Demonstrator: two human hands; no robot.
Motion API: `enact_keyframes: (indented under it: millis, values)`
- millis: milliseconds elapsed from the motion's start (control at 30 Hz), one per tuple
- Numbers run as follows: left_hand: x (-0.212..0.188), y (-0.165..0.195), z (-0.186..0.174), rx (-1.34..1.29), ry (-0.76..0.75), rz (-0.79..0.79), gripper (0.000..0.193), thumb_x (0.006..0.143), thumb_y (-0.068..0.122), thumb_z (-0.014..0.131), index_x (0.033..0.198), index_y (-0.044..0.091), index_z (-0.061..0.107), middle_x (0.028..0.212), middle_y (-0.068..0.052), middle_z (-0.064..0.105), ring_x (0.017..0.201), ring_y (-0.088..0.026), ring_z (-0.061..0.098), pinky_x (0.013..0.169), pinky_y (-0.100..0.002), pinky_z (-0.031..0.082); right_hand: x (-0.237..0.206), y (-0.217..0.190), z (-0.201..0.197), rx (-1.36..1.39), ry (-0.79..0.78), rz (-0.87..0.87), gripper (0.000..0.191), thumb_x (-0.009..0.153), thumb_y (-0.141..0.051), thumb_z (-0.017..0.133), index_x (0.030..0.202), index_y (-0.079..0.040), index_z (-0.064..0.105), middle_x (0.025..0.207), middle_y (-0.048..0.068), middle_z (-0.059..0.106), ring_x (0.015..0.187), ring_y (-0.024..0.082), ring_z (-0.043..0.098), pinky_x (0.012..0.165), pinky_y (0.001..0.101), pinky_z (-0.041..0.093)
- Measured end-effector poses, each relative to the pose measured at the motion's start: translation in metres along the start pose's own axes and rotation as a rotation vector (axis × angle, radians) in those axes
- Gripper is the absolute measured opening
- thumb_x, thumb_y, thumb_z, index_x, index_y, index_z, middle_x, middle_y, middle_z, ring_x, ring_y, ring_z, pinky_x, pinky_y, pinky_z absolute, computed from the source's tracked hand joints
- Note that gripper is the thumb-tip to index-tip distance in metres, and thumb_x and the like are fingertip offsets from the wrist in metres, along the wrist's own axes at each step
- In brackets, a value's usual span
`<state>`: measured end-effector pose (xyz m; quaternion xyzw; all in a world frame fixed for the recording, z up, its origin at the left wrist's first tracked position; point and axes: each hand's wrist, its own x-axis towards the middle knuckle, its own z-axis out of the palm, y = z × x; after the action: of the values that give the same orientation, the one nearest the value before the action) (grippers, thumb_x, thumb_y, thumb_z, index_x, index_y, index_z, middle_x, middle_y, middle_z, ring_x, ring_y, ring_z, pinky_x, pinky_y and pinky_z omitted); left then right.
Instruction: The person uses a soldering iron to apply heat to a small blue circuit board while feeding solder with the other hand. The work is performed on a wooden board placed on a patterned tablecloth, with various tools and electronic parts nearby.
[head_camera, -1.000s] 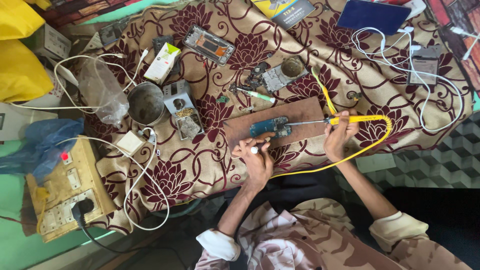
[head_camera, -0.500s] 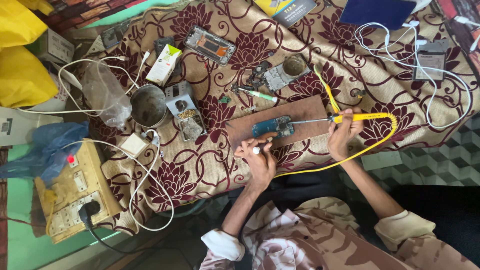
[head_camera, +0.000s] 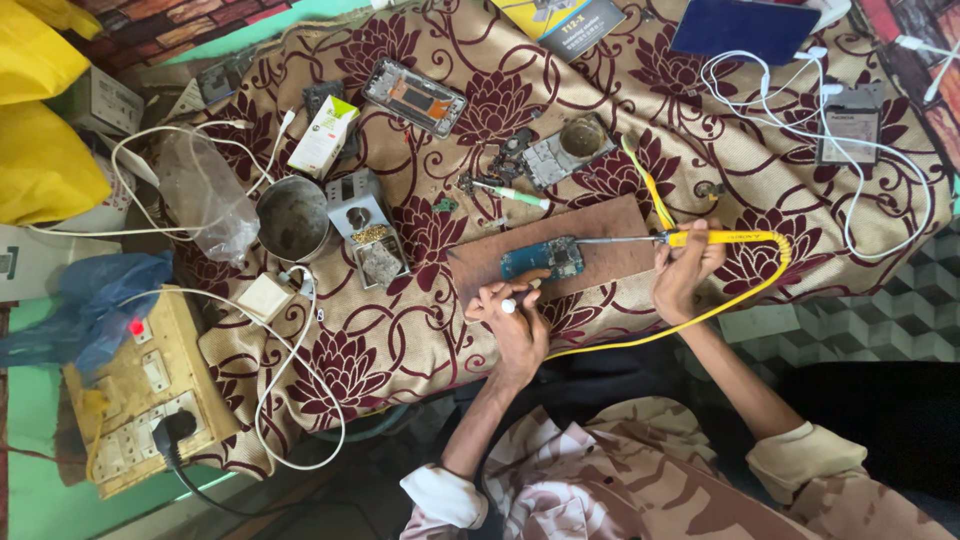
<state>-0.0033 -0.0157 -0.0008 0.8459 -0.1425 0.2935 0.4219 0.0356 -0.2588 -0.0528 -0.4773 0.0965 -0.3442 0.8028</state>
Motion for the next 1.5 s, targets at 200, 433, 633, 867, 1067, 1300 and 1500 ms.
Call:
enact_keyframes:
  millis: [200, 433, 633, 867, 1067, 1300, 1500]
  values:
    - [-0.003, -0.007, 0.006, -0.019, 0.065, 0.071, 0.036, 0.086, -0.007, 0.066, 0.113, 0.007, 0.047, 0.105, -0.002, 0.068, 0.101, -0.022, 0.051, 0.089, -0.045, 0.024, 0.000, 0.002, 0.000, -0.004, -0.027, 0.009, 0.025, 0.113, -0.025, 0.053, 0.095, -0.008, 0.050, 0.064, 0.002, 0.047, 0.045, 0.010, 0.046, 0.041, 0.0237, 0.036]
    - [-0.011, -0.012, 0.007, -0.038, 0.029, 0.025, 0.028, 0.087, -0.006, 0.064, 0.109, 0.005, 0.051, 0.110, -0.003, 0.069, 0.103, -0.022, 0.048, 0.091, -0.045, 0.024, -0.001, 0.001, 0.000, -0.163, -0.070, -0.025, 0.023, 0.113, -0.022, 0.053, 0.096, -0.007, 0.051, 0.075, 0.004, 0.053, 0.048, 0.011, 0.046, 0.039, 0.0230, 0.033]
    - [-0.012, -0.013, 0.009, 0.005, 0.026, -0.002, 0.027, 0.083, -0.004, 0.066, 0.106, 0.007, 0.056, 0.105, -0.003, 0.067, 0.103, -0.023, 0.049, 0.091, -0.045, 0.025, 0.002, 0.008, -0.005, 0.041, 0.110, 0.133, 0.014, 0.110, -0.022, 0.053, 0.103, -0.010, 0.050, 0.083, 0.002, 0.056, 0.049, 0.011, 0.049, 0.042, 0.0222, 0.037]
    - [-0.006, -0.008, 0.006, -0.003, 0.016, 0.008, 0.028, 0.085, -0.003, 0.066, 0.107, 0.007, 0.052, 0.110, 0.002, 0.071, 0.104, -0.019, 0.048, 0.092, -0.044, 0.024, 0.002, 0.010, -0.005, 0.046, -0.036, 0.029, 0.020, 0.113, -0.023, 0.053, 0.100, -0.008, 0.050, 0.066, 0.003, 0.047, 0.045, 0.011, 0.043, 0.042, 0.0241, 0.034]
    - [0.001, -0.001, 0.000, -0.012, -0.015, 0.035, 0.028, 0.085, -0.005, 0.063, 0.107, 0.007, 0.049, 0.115, 0.004, 0.073, 0.102, -0.020, 0.046, 0.091, -0.043, 0.023, 0.002, 0.002, 0.004, -0.018, -0.059, 0.001, 0.025, 0.114, -0.022, 0.051, 0.095, -0.007, 0.049, 0.060, 0.001, 0.045, 0.044, 0.010, 0.042, 0.042, 0.0234, 0.033]
    - [-0.002, -0.004, 0.003, 0.002, -0.006, 0.037, 0.032, 0.085, -0.006, 0.065, 0.108, 0.008, 0.048, 0.113, 0.004, 0.074, 0.100, -0.020, 0.047, 0.090, -0.044, 0.023, 0.003, -0.001, 0.007, -0.041, -0.068, -0.021, 0.026, 0.114, -0.022, 0.051, 0.093, -0.007, 0.048, 0.060, 0.001, 0.046, 0.043, 0.009, 0.043, 0.042, 0.0232, 0.034]
    - [-0.007, -0.011, 0.009, -0.045, 0.053, 0.078, 0.036, 0.087, -0.007, 0.065, 0.114, 0.007, 0.046, 0.111, 0.000, 0.071, 0.101, -0.019, 0.050, 0.091, -0.044, 0.023, 0.002, -0.004, 0.007, -0.097, -0.100, -0.054, 0.027, 0.114, -0.018, 0.051, 0.089, -0.006, 0.048, 0.061, 0.000, 0.045, 0.043, 0.007, 0.041, 0.042, 0.0238, 0.035]
